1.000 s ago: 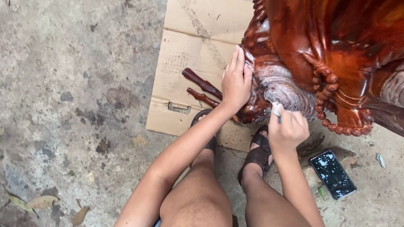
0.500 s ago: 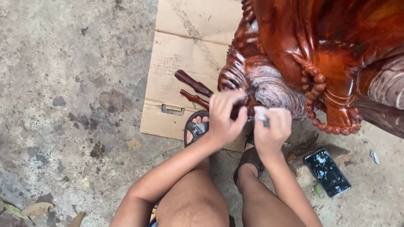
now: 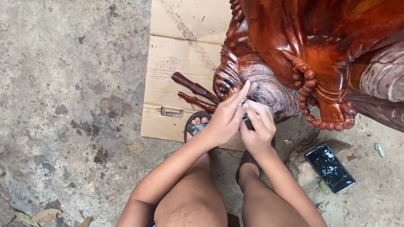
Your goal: Sanding and finishing a large, intricate wooden sculpture by hand using a small piece of sandpaper.
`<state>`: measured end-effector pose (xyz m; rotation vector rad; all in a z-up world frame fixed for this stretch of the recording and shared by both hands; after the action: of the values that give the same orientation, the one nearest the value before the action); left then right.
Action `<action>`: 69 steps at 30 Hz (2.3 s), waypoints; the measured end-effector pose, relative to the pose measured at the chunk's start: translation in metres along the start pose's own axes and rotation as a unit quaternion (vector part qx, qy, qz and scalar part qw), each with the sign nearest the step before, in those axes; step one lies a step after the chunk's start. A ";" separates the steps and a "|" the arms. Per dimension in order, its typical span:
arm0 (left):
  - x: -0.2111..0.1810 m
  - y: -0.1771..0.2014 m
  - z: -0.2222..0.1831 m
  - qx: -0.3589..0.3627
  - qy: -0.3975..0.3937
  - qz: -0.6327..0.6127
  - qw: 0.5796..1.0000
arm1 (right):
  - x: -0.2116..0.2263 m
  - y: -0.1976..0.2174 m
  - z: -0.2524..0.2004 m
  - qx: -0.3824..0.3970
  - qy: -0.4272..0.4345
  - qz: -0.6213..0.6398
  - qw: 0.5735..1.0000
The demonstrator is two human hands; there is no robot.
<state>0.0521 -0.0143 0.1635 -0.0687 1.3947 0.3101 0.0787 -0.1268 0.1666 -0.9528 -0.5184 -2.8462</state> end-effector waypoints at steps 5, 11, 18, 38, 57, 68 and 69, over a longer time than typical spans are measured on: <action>0.025 0.037 0.014 -0.096 -0.038 0.233 0.967 | -0.001 0.007 0.000 0.001 -0.027 0.034 0.999; 0.076 0.036 0.059 -0.190 -0.114 0.324 0.920 | -0.020 0.023 -0.004 -0.052 -0.069 0.005 0.996; 0.069 0.033 0.063 -0.174 -0.079 0.213 0.958 | -0.029 0.026 -0.016 -0.041 -0.060 -0.027 0.997; 0.083 0.028 0.067 -0.114 -0.185 0.359 0.908 | -0.020 0.028 -0.007 -0.019 -0.066 -0.007 0.998; 0.055 -0.018 0.071 -0.118 -0.214 0.330 0.912 | -0.022 0.021 -0.010 -0.017 -0.084 0.025 0.996; 0.069 -0.018 0.068 -0.123 -0.187 0.312 0.923 | -0.024 0.021 -0.016 -0.011 -0.086 0.020 0.996; 0.060 -0.013 0.070 -0.125 -0.187 0.315 0.922 | -0.023 0.021 -0.014 -0.009 -0.081 0.021 0.996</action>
<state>0.1305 -0.0004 0.1155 0.2277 0.9567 0.9871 0.0937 -0.1512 0.1484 -1.1913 -0.4814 -2.7562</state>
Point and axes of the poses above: each hand's wrist, its own z-axis towards the middle knuckle, its own y-axis out of the back of the hand, x = y × z, the point moved 7 cm from there along z, towards the middle knuckle, and after that the axes turned 3 degrees about y, right-handed, at the moved point
